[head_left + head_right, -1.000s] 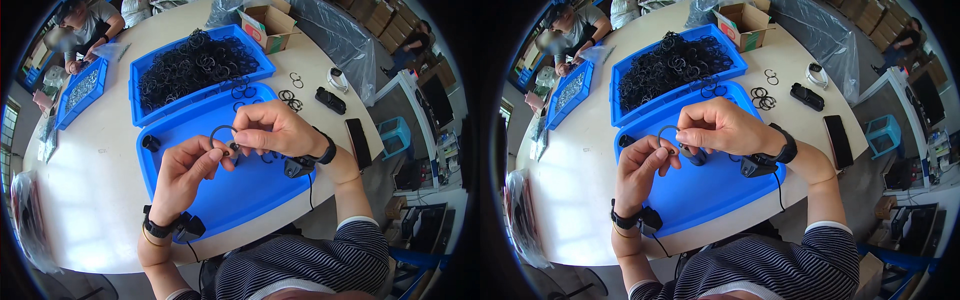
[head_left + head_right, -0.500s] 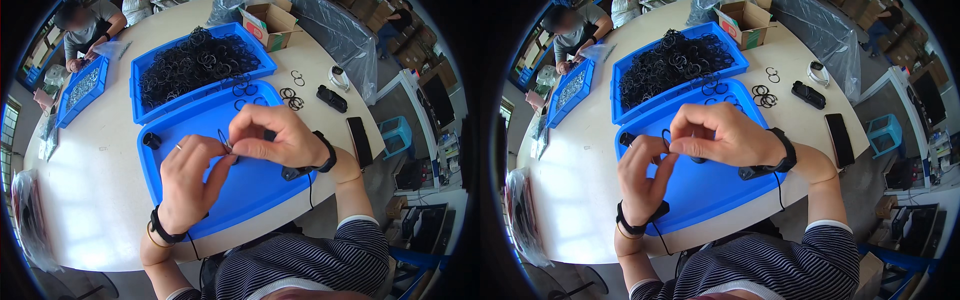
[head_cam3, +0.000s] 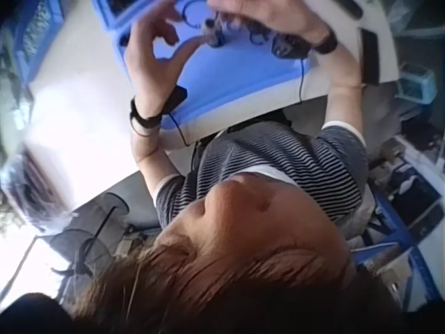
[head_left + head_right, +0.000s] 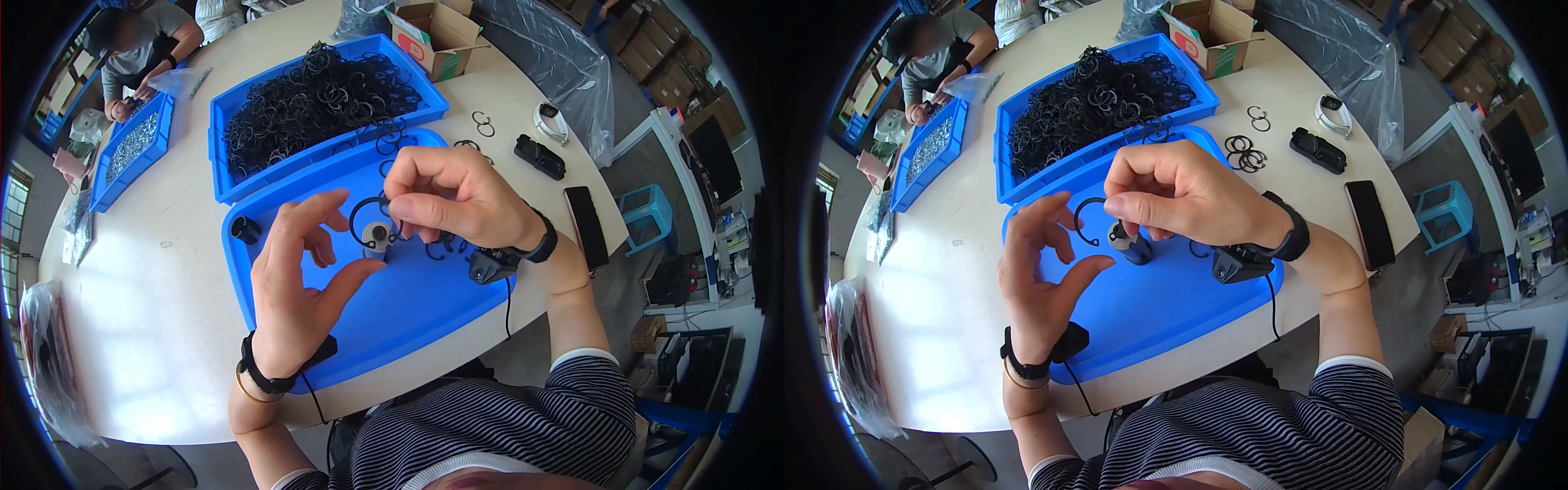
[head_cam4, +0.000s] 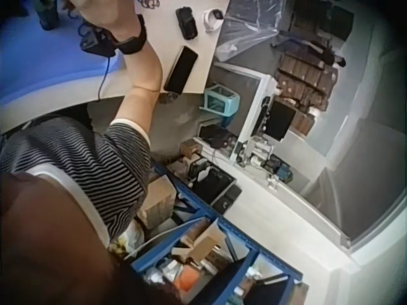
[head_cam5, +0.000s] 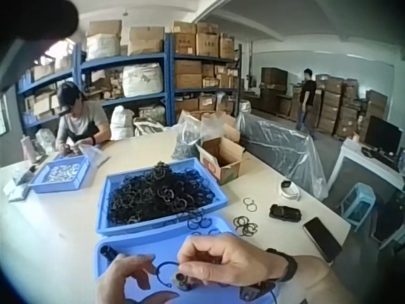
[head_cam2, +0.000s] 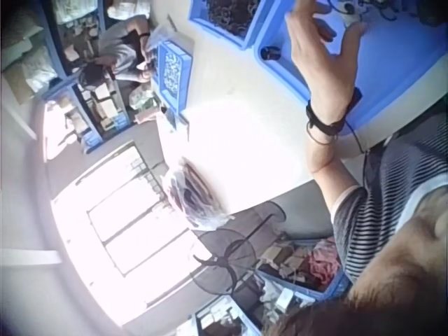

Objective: Assembling small components by placing rubber rings onto a cylindrical part and attaching a cap.

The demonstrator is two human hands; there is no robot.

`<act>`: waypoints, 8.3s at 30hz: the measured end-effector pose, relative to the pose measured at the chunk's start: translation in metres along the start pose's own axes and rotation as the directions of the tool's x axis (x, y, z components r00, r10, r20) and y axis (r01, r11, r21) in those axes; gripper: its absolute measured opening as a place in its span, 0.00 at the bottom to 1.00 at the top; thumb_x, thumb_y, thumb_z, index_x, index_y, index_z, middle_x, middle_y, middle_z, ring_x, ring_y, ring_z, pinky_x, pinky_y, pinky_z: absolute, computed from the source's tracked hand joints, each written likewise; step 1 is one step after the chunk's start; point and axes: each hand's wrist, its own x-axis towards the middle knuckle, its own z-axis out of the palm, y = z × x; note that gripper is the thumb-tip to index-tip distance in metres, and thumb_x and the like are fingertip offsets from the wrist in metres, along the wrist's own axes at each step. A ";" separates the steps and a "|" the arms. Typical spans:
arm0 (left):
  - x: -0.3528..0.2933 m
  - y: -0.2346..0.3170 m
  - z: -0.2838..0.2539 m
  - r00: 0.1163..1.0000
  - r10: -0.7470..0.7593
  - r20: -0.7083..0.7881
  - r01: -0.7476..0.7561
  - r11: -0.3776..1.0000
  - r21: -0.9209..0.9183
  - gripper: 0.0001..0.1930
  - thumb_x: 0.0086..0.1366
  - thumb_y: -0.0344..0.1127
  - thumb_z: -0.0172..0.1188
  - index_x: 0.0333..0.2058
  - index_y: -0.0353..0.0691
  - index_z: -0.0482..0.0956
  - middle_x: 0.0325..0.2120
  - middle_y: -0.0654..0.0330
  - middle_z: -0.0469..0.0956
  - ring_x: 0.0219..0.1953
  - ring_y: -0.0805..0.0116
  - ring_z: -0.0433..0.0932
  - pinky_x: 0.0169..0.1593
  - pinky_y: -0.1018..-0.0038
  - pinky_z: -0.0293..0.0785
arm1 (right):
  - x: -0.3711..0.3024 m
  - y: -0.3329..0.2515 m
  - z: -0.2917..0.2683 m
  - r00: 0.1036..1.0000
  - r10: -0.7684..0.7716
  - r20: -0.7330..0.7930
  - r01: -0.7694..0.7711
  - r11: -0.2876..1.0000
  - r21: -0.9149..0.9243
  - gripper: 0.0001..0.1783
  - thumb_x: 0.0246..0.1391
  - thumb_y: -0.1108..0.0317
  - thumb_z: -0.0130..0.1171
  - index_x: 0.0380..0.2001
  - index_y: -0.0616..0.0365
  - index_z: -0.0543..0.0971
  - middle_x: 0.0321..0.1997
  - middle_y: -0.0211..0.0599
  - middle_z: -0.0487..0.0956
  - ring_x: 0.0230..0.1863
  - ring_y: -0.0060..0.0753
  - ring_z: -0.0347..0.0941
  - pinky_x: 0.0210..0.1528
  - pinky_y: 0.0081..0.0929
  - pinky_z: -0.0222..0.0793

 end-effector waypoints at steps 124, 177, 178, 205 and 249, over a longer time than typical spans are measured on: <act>0.001 -0.010 0.001 0.994 -0.100 0.051 0.098 0.995 0.035 0.16 0.57 0.21 0.66 0.46 0.36 0.80 0.33 0.62 0.82 0.30 0.76 0.74 0.34 0.80 0.70 | -0.008 0.012 -0.044 0.990 0.137 -0.039 -0.142 0.972 -0.187 0.08 0.59 0.71 0.63 0.39 0.61 0.76 0.31 0.32 0.81 0.24 0.15 0.74 0.26 0.15 0.71; 0.002 -0.013 0.006 0.976 -0.120 0.179 0.100 0.988 0.117 0.23 0.49 0.28 0.75 0.46 0.39 0.81 0.37 0.62 0.77 0.28 0.74 0.72 0.32 0.77 0.71 | 0.008 0.021 -0.024 0.978 0.128 0.165 -0.071 0.947 -0.314 0.10 0.61 0.65 0.62 0.34 0.61 0.77 0.28 0.25 0.77 0.27 0.14 0.69 0.30 0.17 0.66; 0.002 -0.013 0.007 0.973 -0.138 0.187 0.112 0.983 0.145 0.23 0.48 0.29 0.76 0.45 0.39 0.81 0.39 0.61 0.77 0.29 0.73 0.72 0.31 0.77 0.71 | 0.008 0.022 -0.024 0.981 0.138 0.135 -0.085 0.935 -0.343 0.10 0.61 0.64 0.62 0.35 0.61 0.78 0.28 0.26 0.77 0.26 0.15 0.69 0.30 0.18 0.66; 0.000 -0.015 0.012 0.947 -0.225 0.230 0.182 0.964 0.195 0.21 0.47 0.31 0.76 0.42 0.39 0.81 0.40 0.59 0.78 0.29 0.71 0.76 0.29 0.76 0.73 | 0.012 0.033 -0.024 0.983 0.076 0.169 0.024 0.852 -0.522 0.13 0.60 0.65 0.62 0.42 0.63 0.81 0.32 0.38 0.83 0.31 0.26 0.79 0.35 0.24 0.73; 0.002 -0.008 -0.007 0.938 -0.258 0.230 0.195 0.945 0.263 0.32 0.47 0.34 0.77 0.53 0.41 0.77 0.51 0.56 0.76 0.41 0.62 0.78 0.42 0.68 0.74 | 0.063 0.114 -0.057 0.980 -0.029 0.197 0.197 0.009 -0.980 0.04 0.36 0.72 0.62 0.17 0.60 0.77 0.20 0.45 0.79 0.27 0.48 0.79 0.26 0.41 0.72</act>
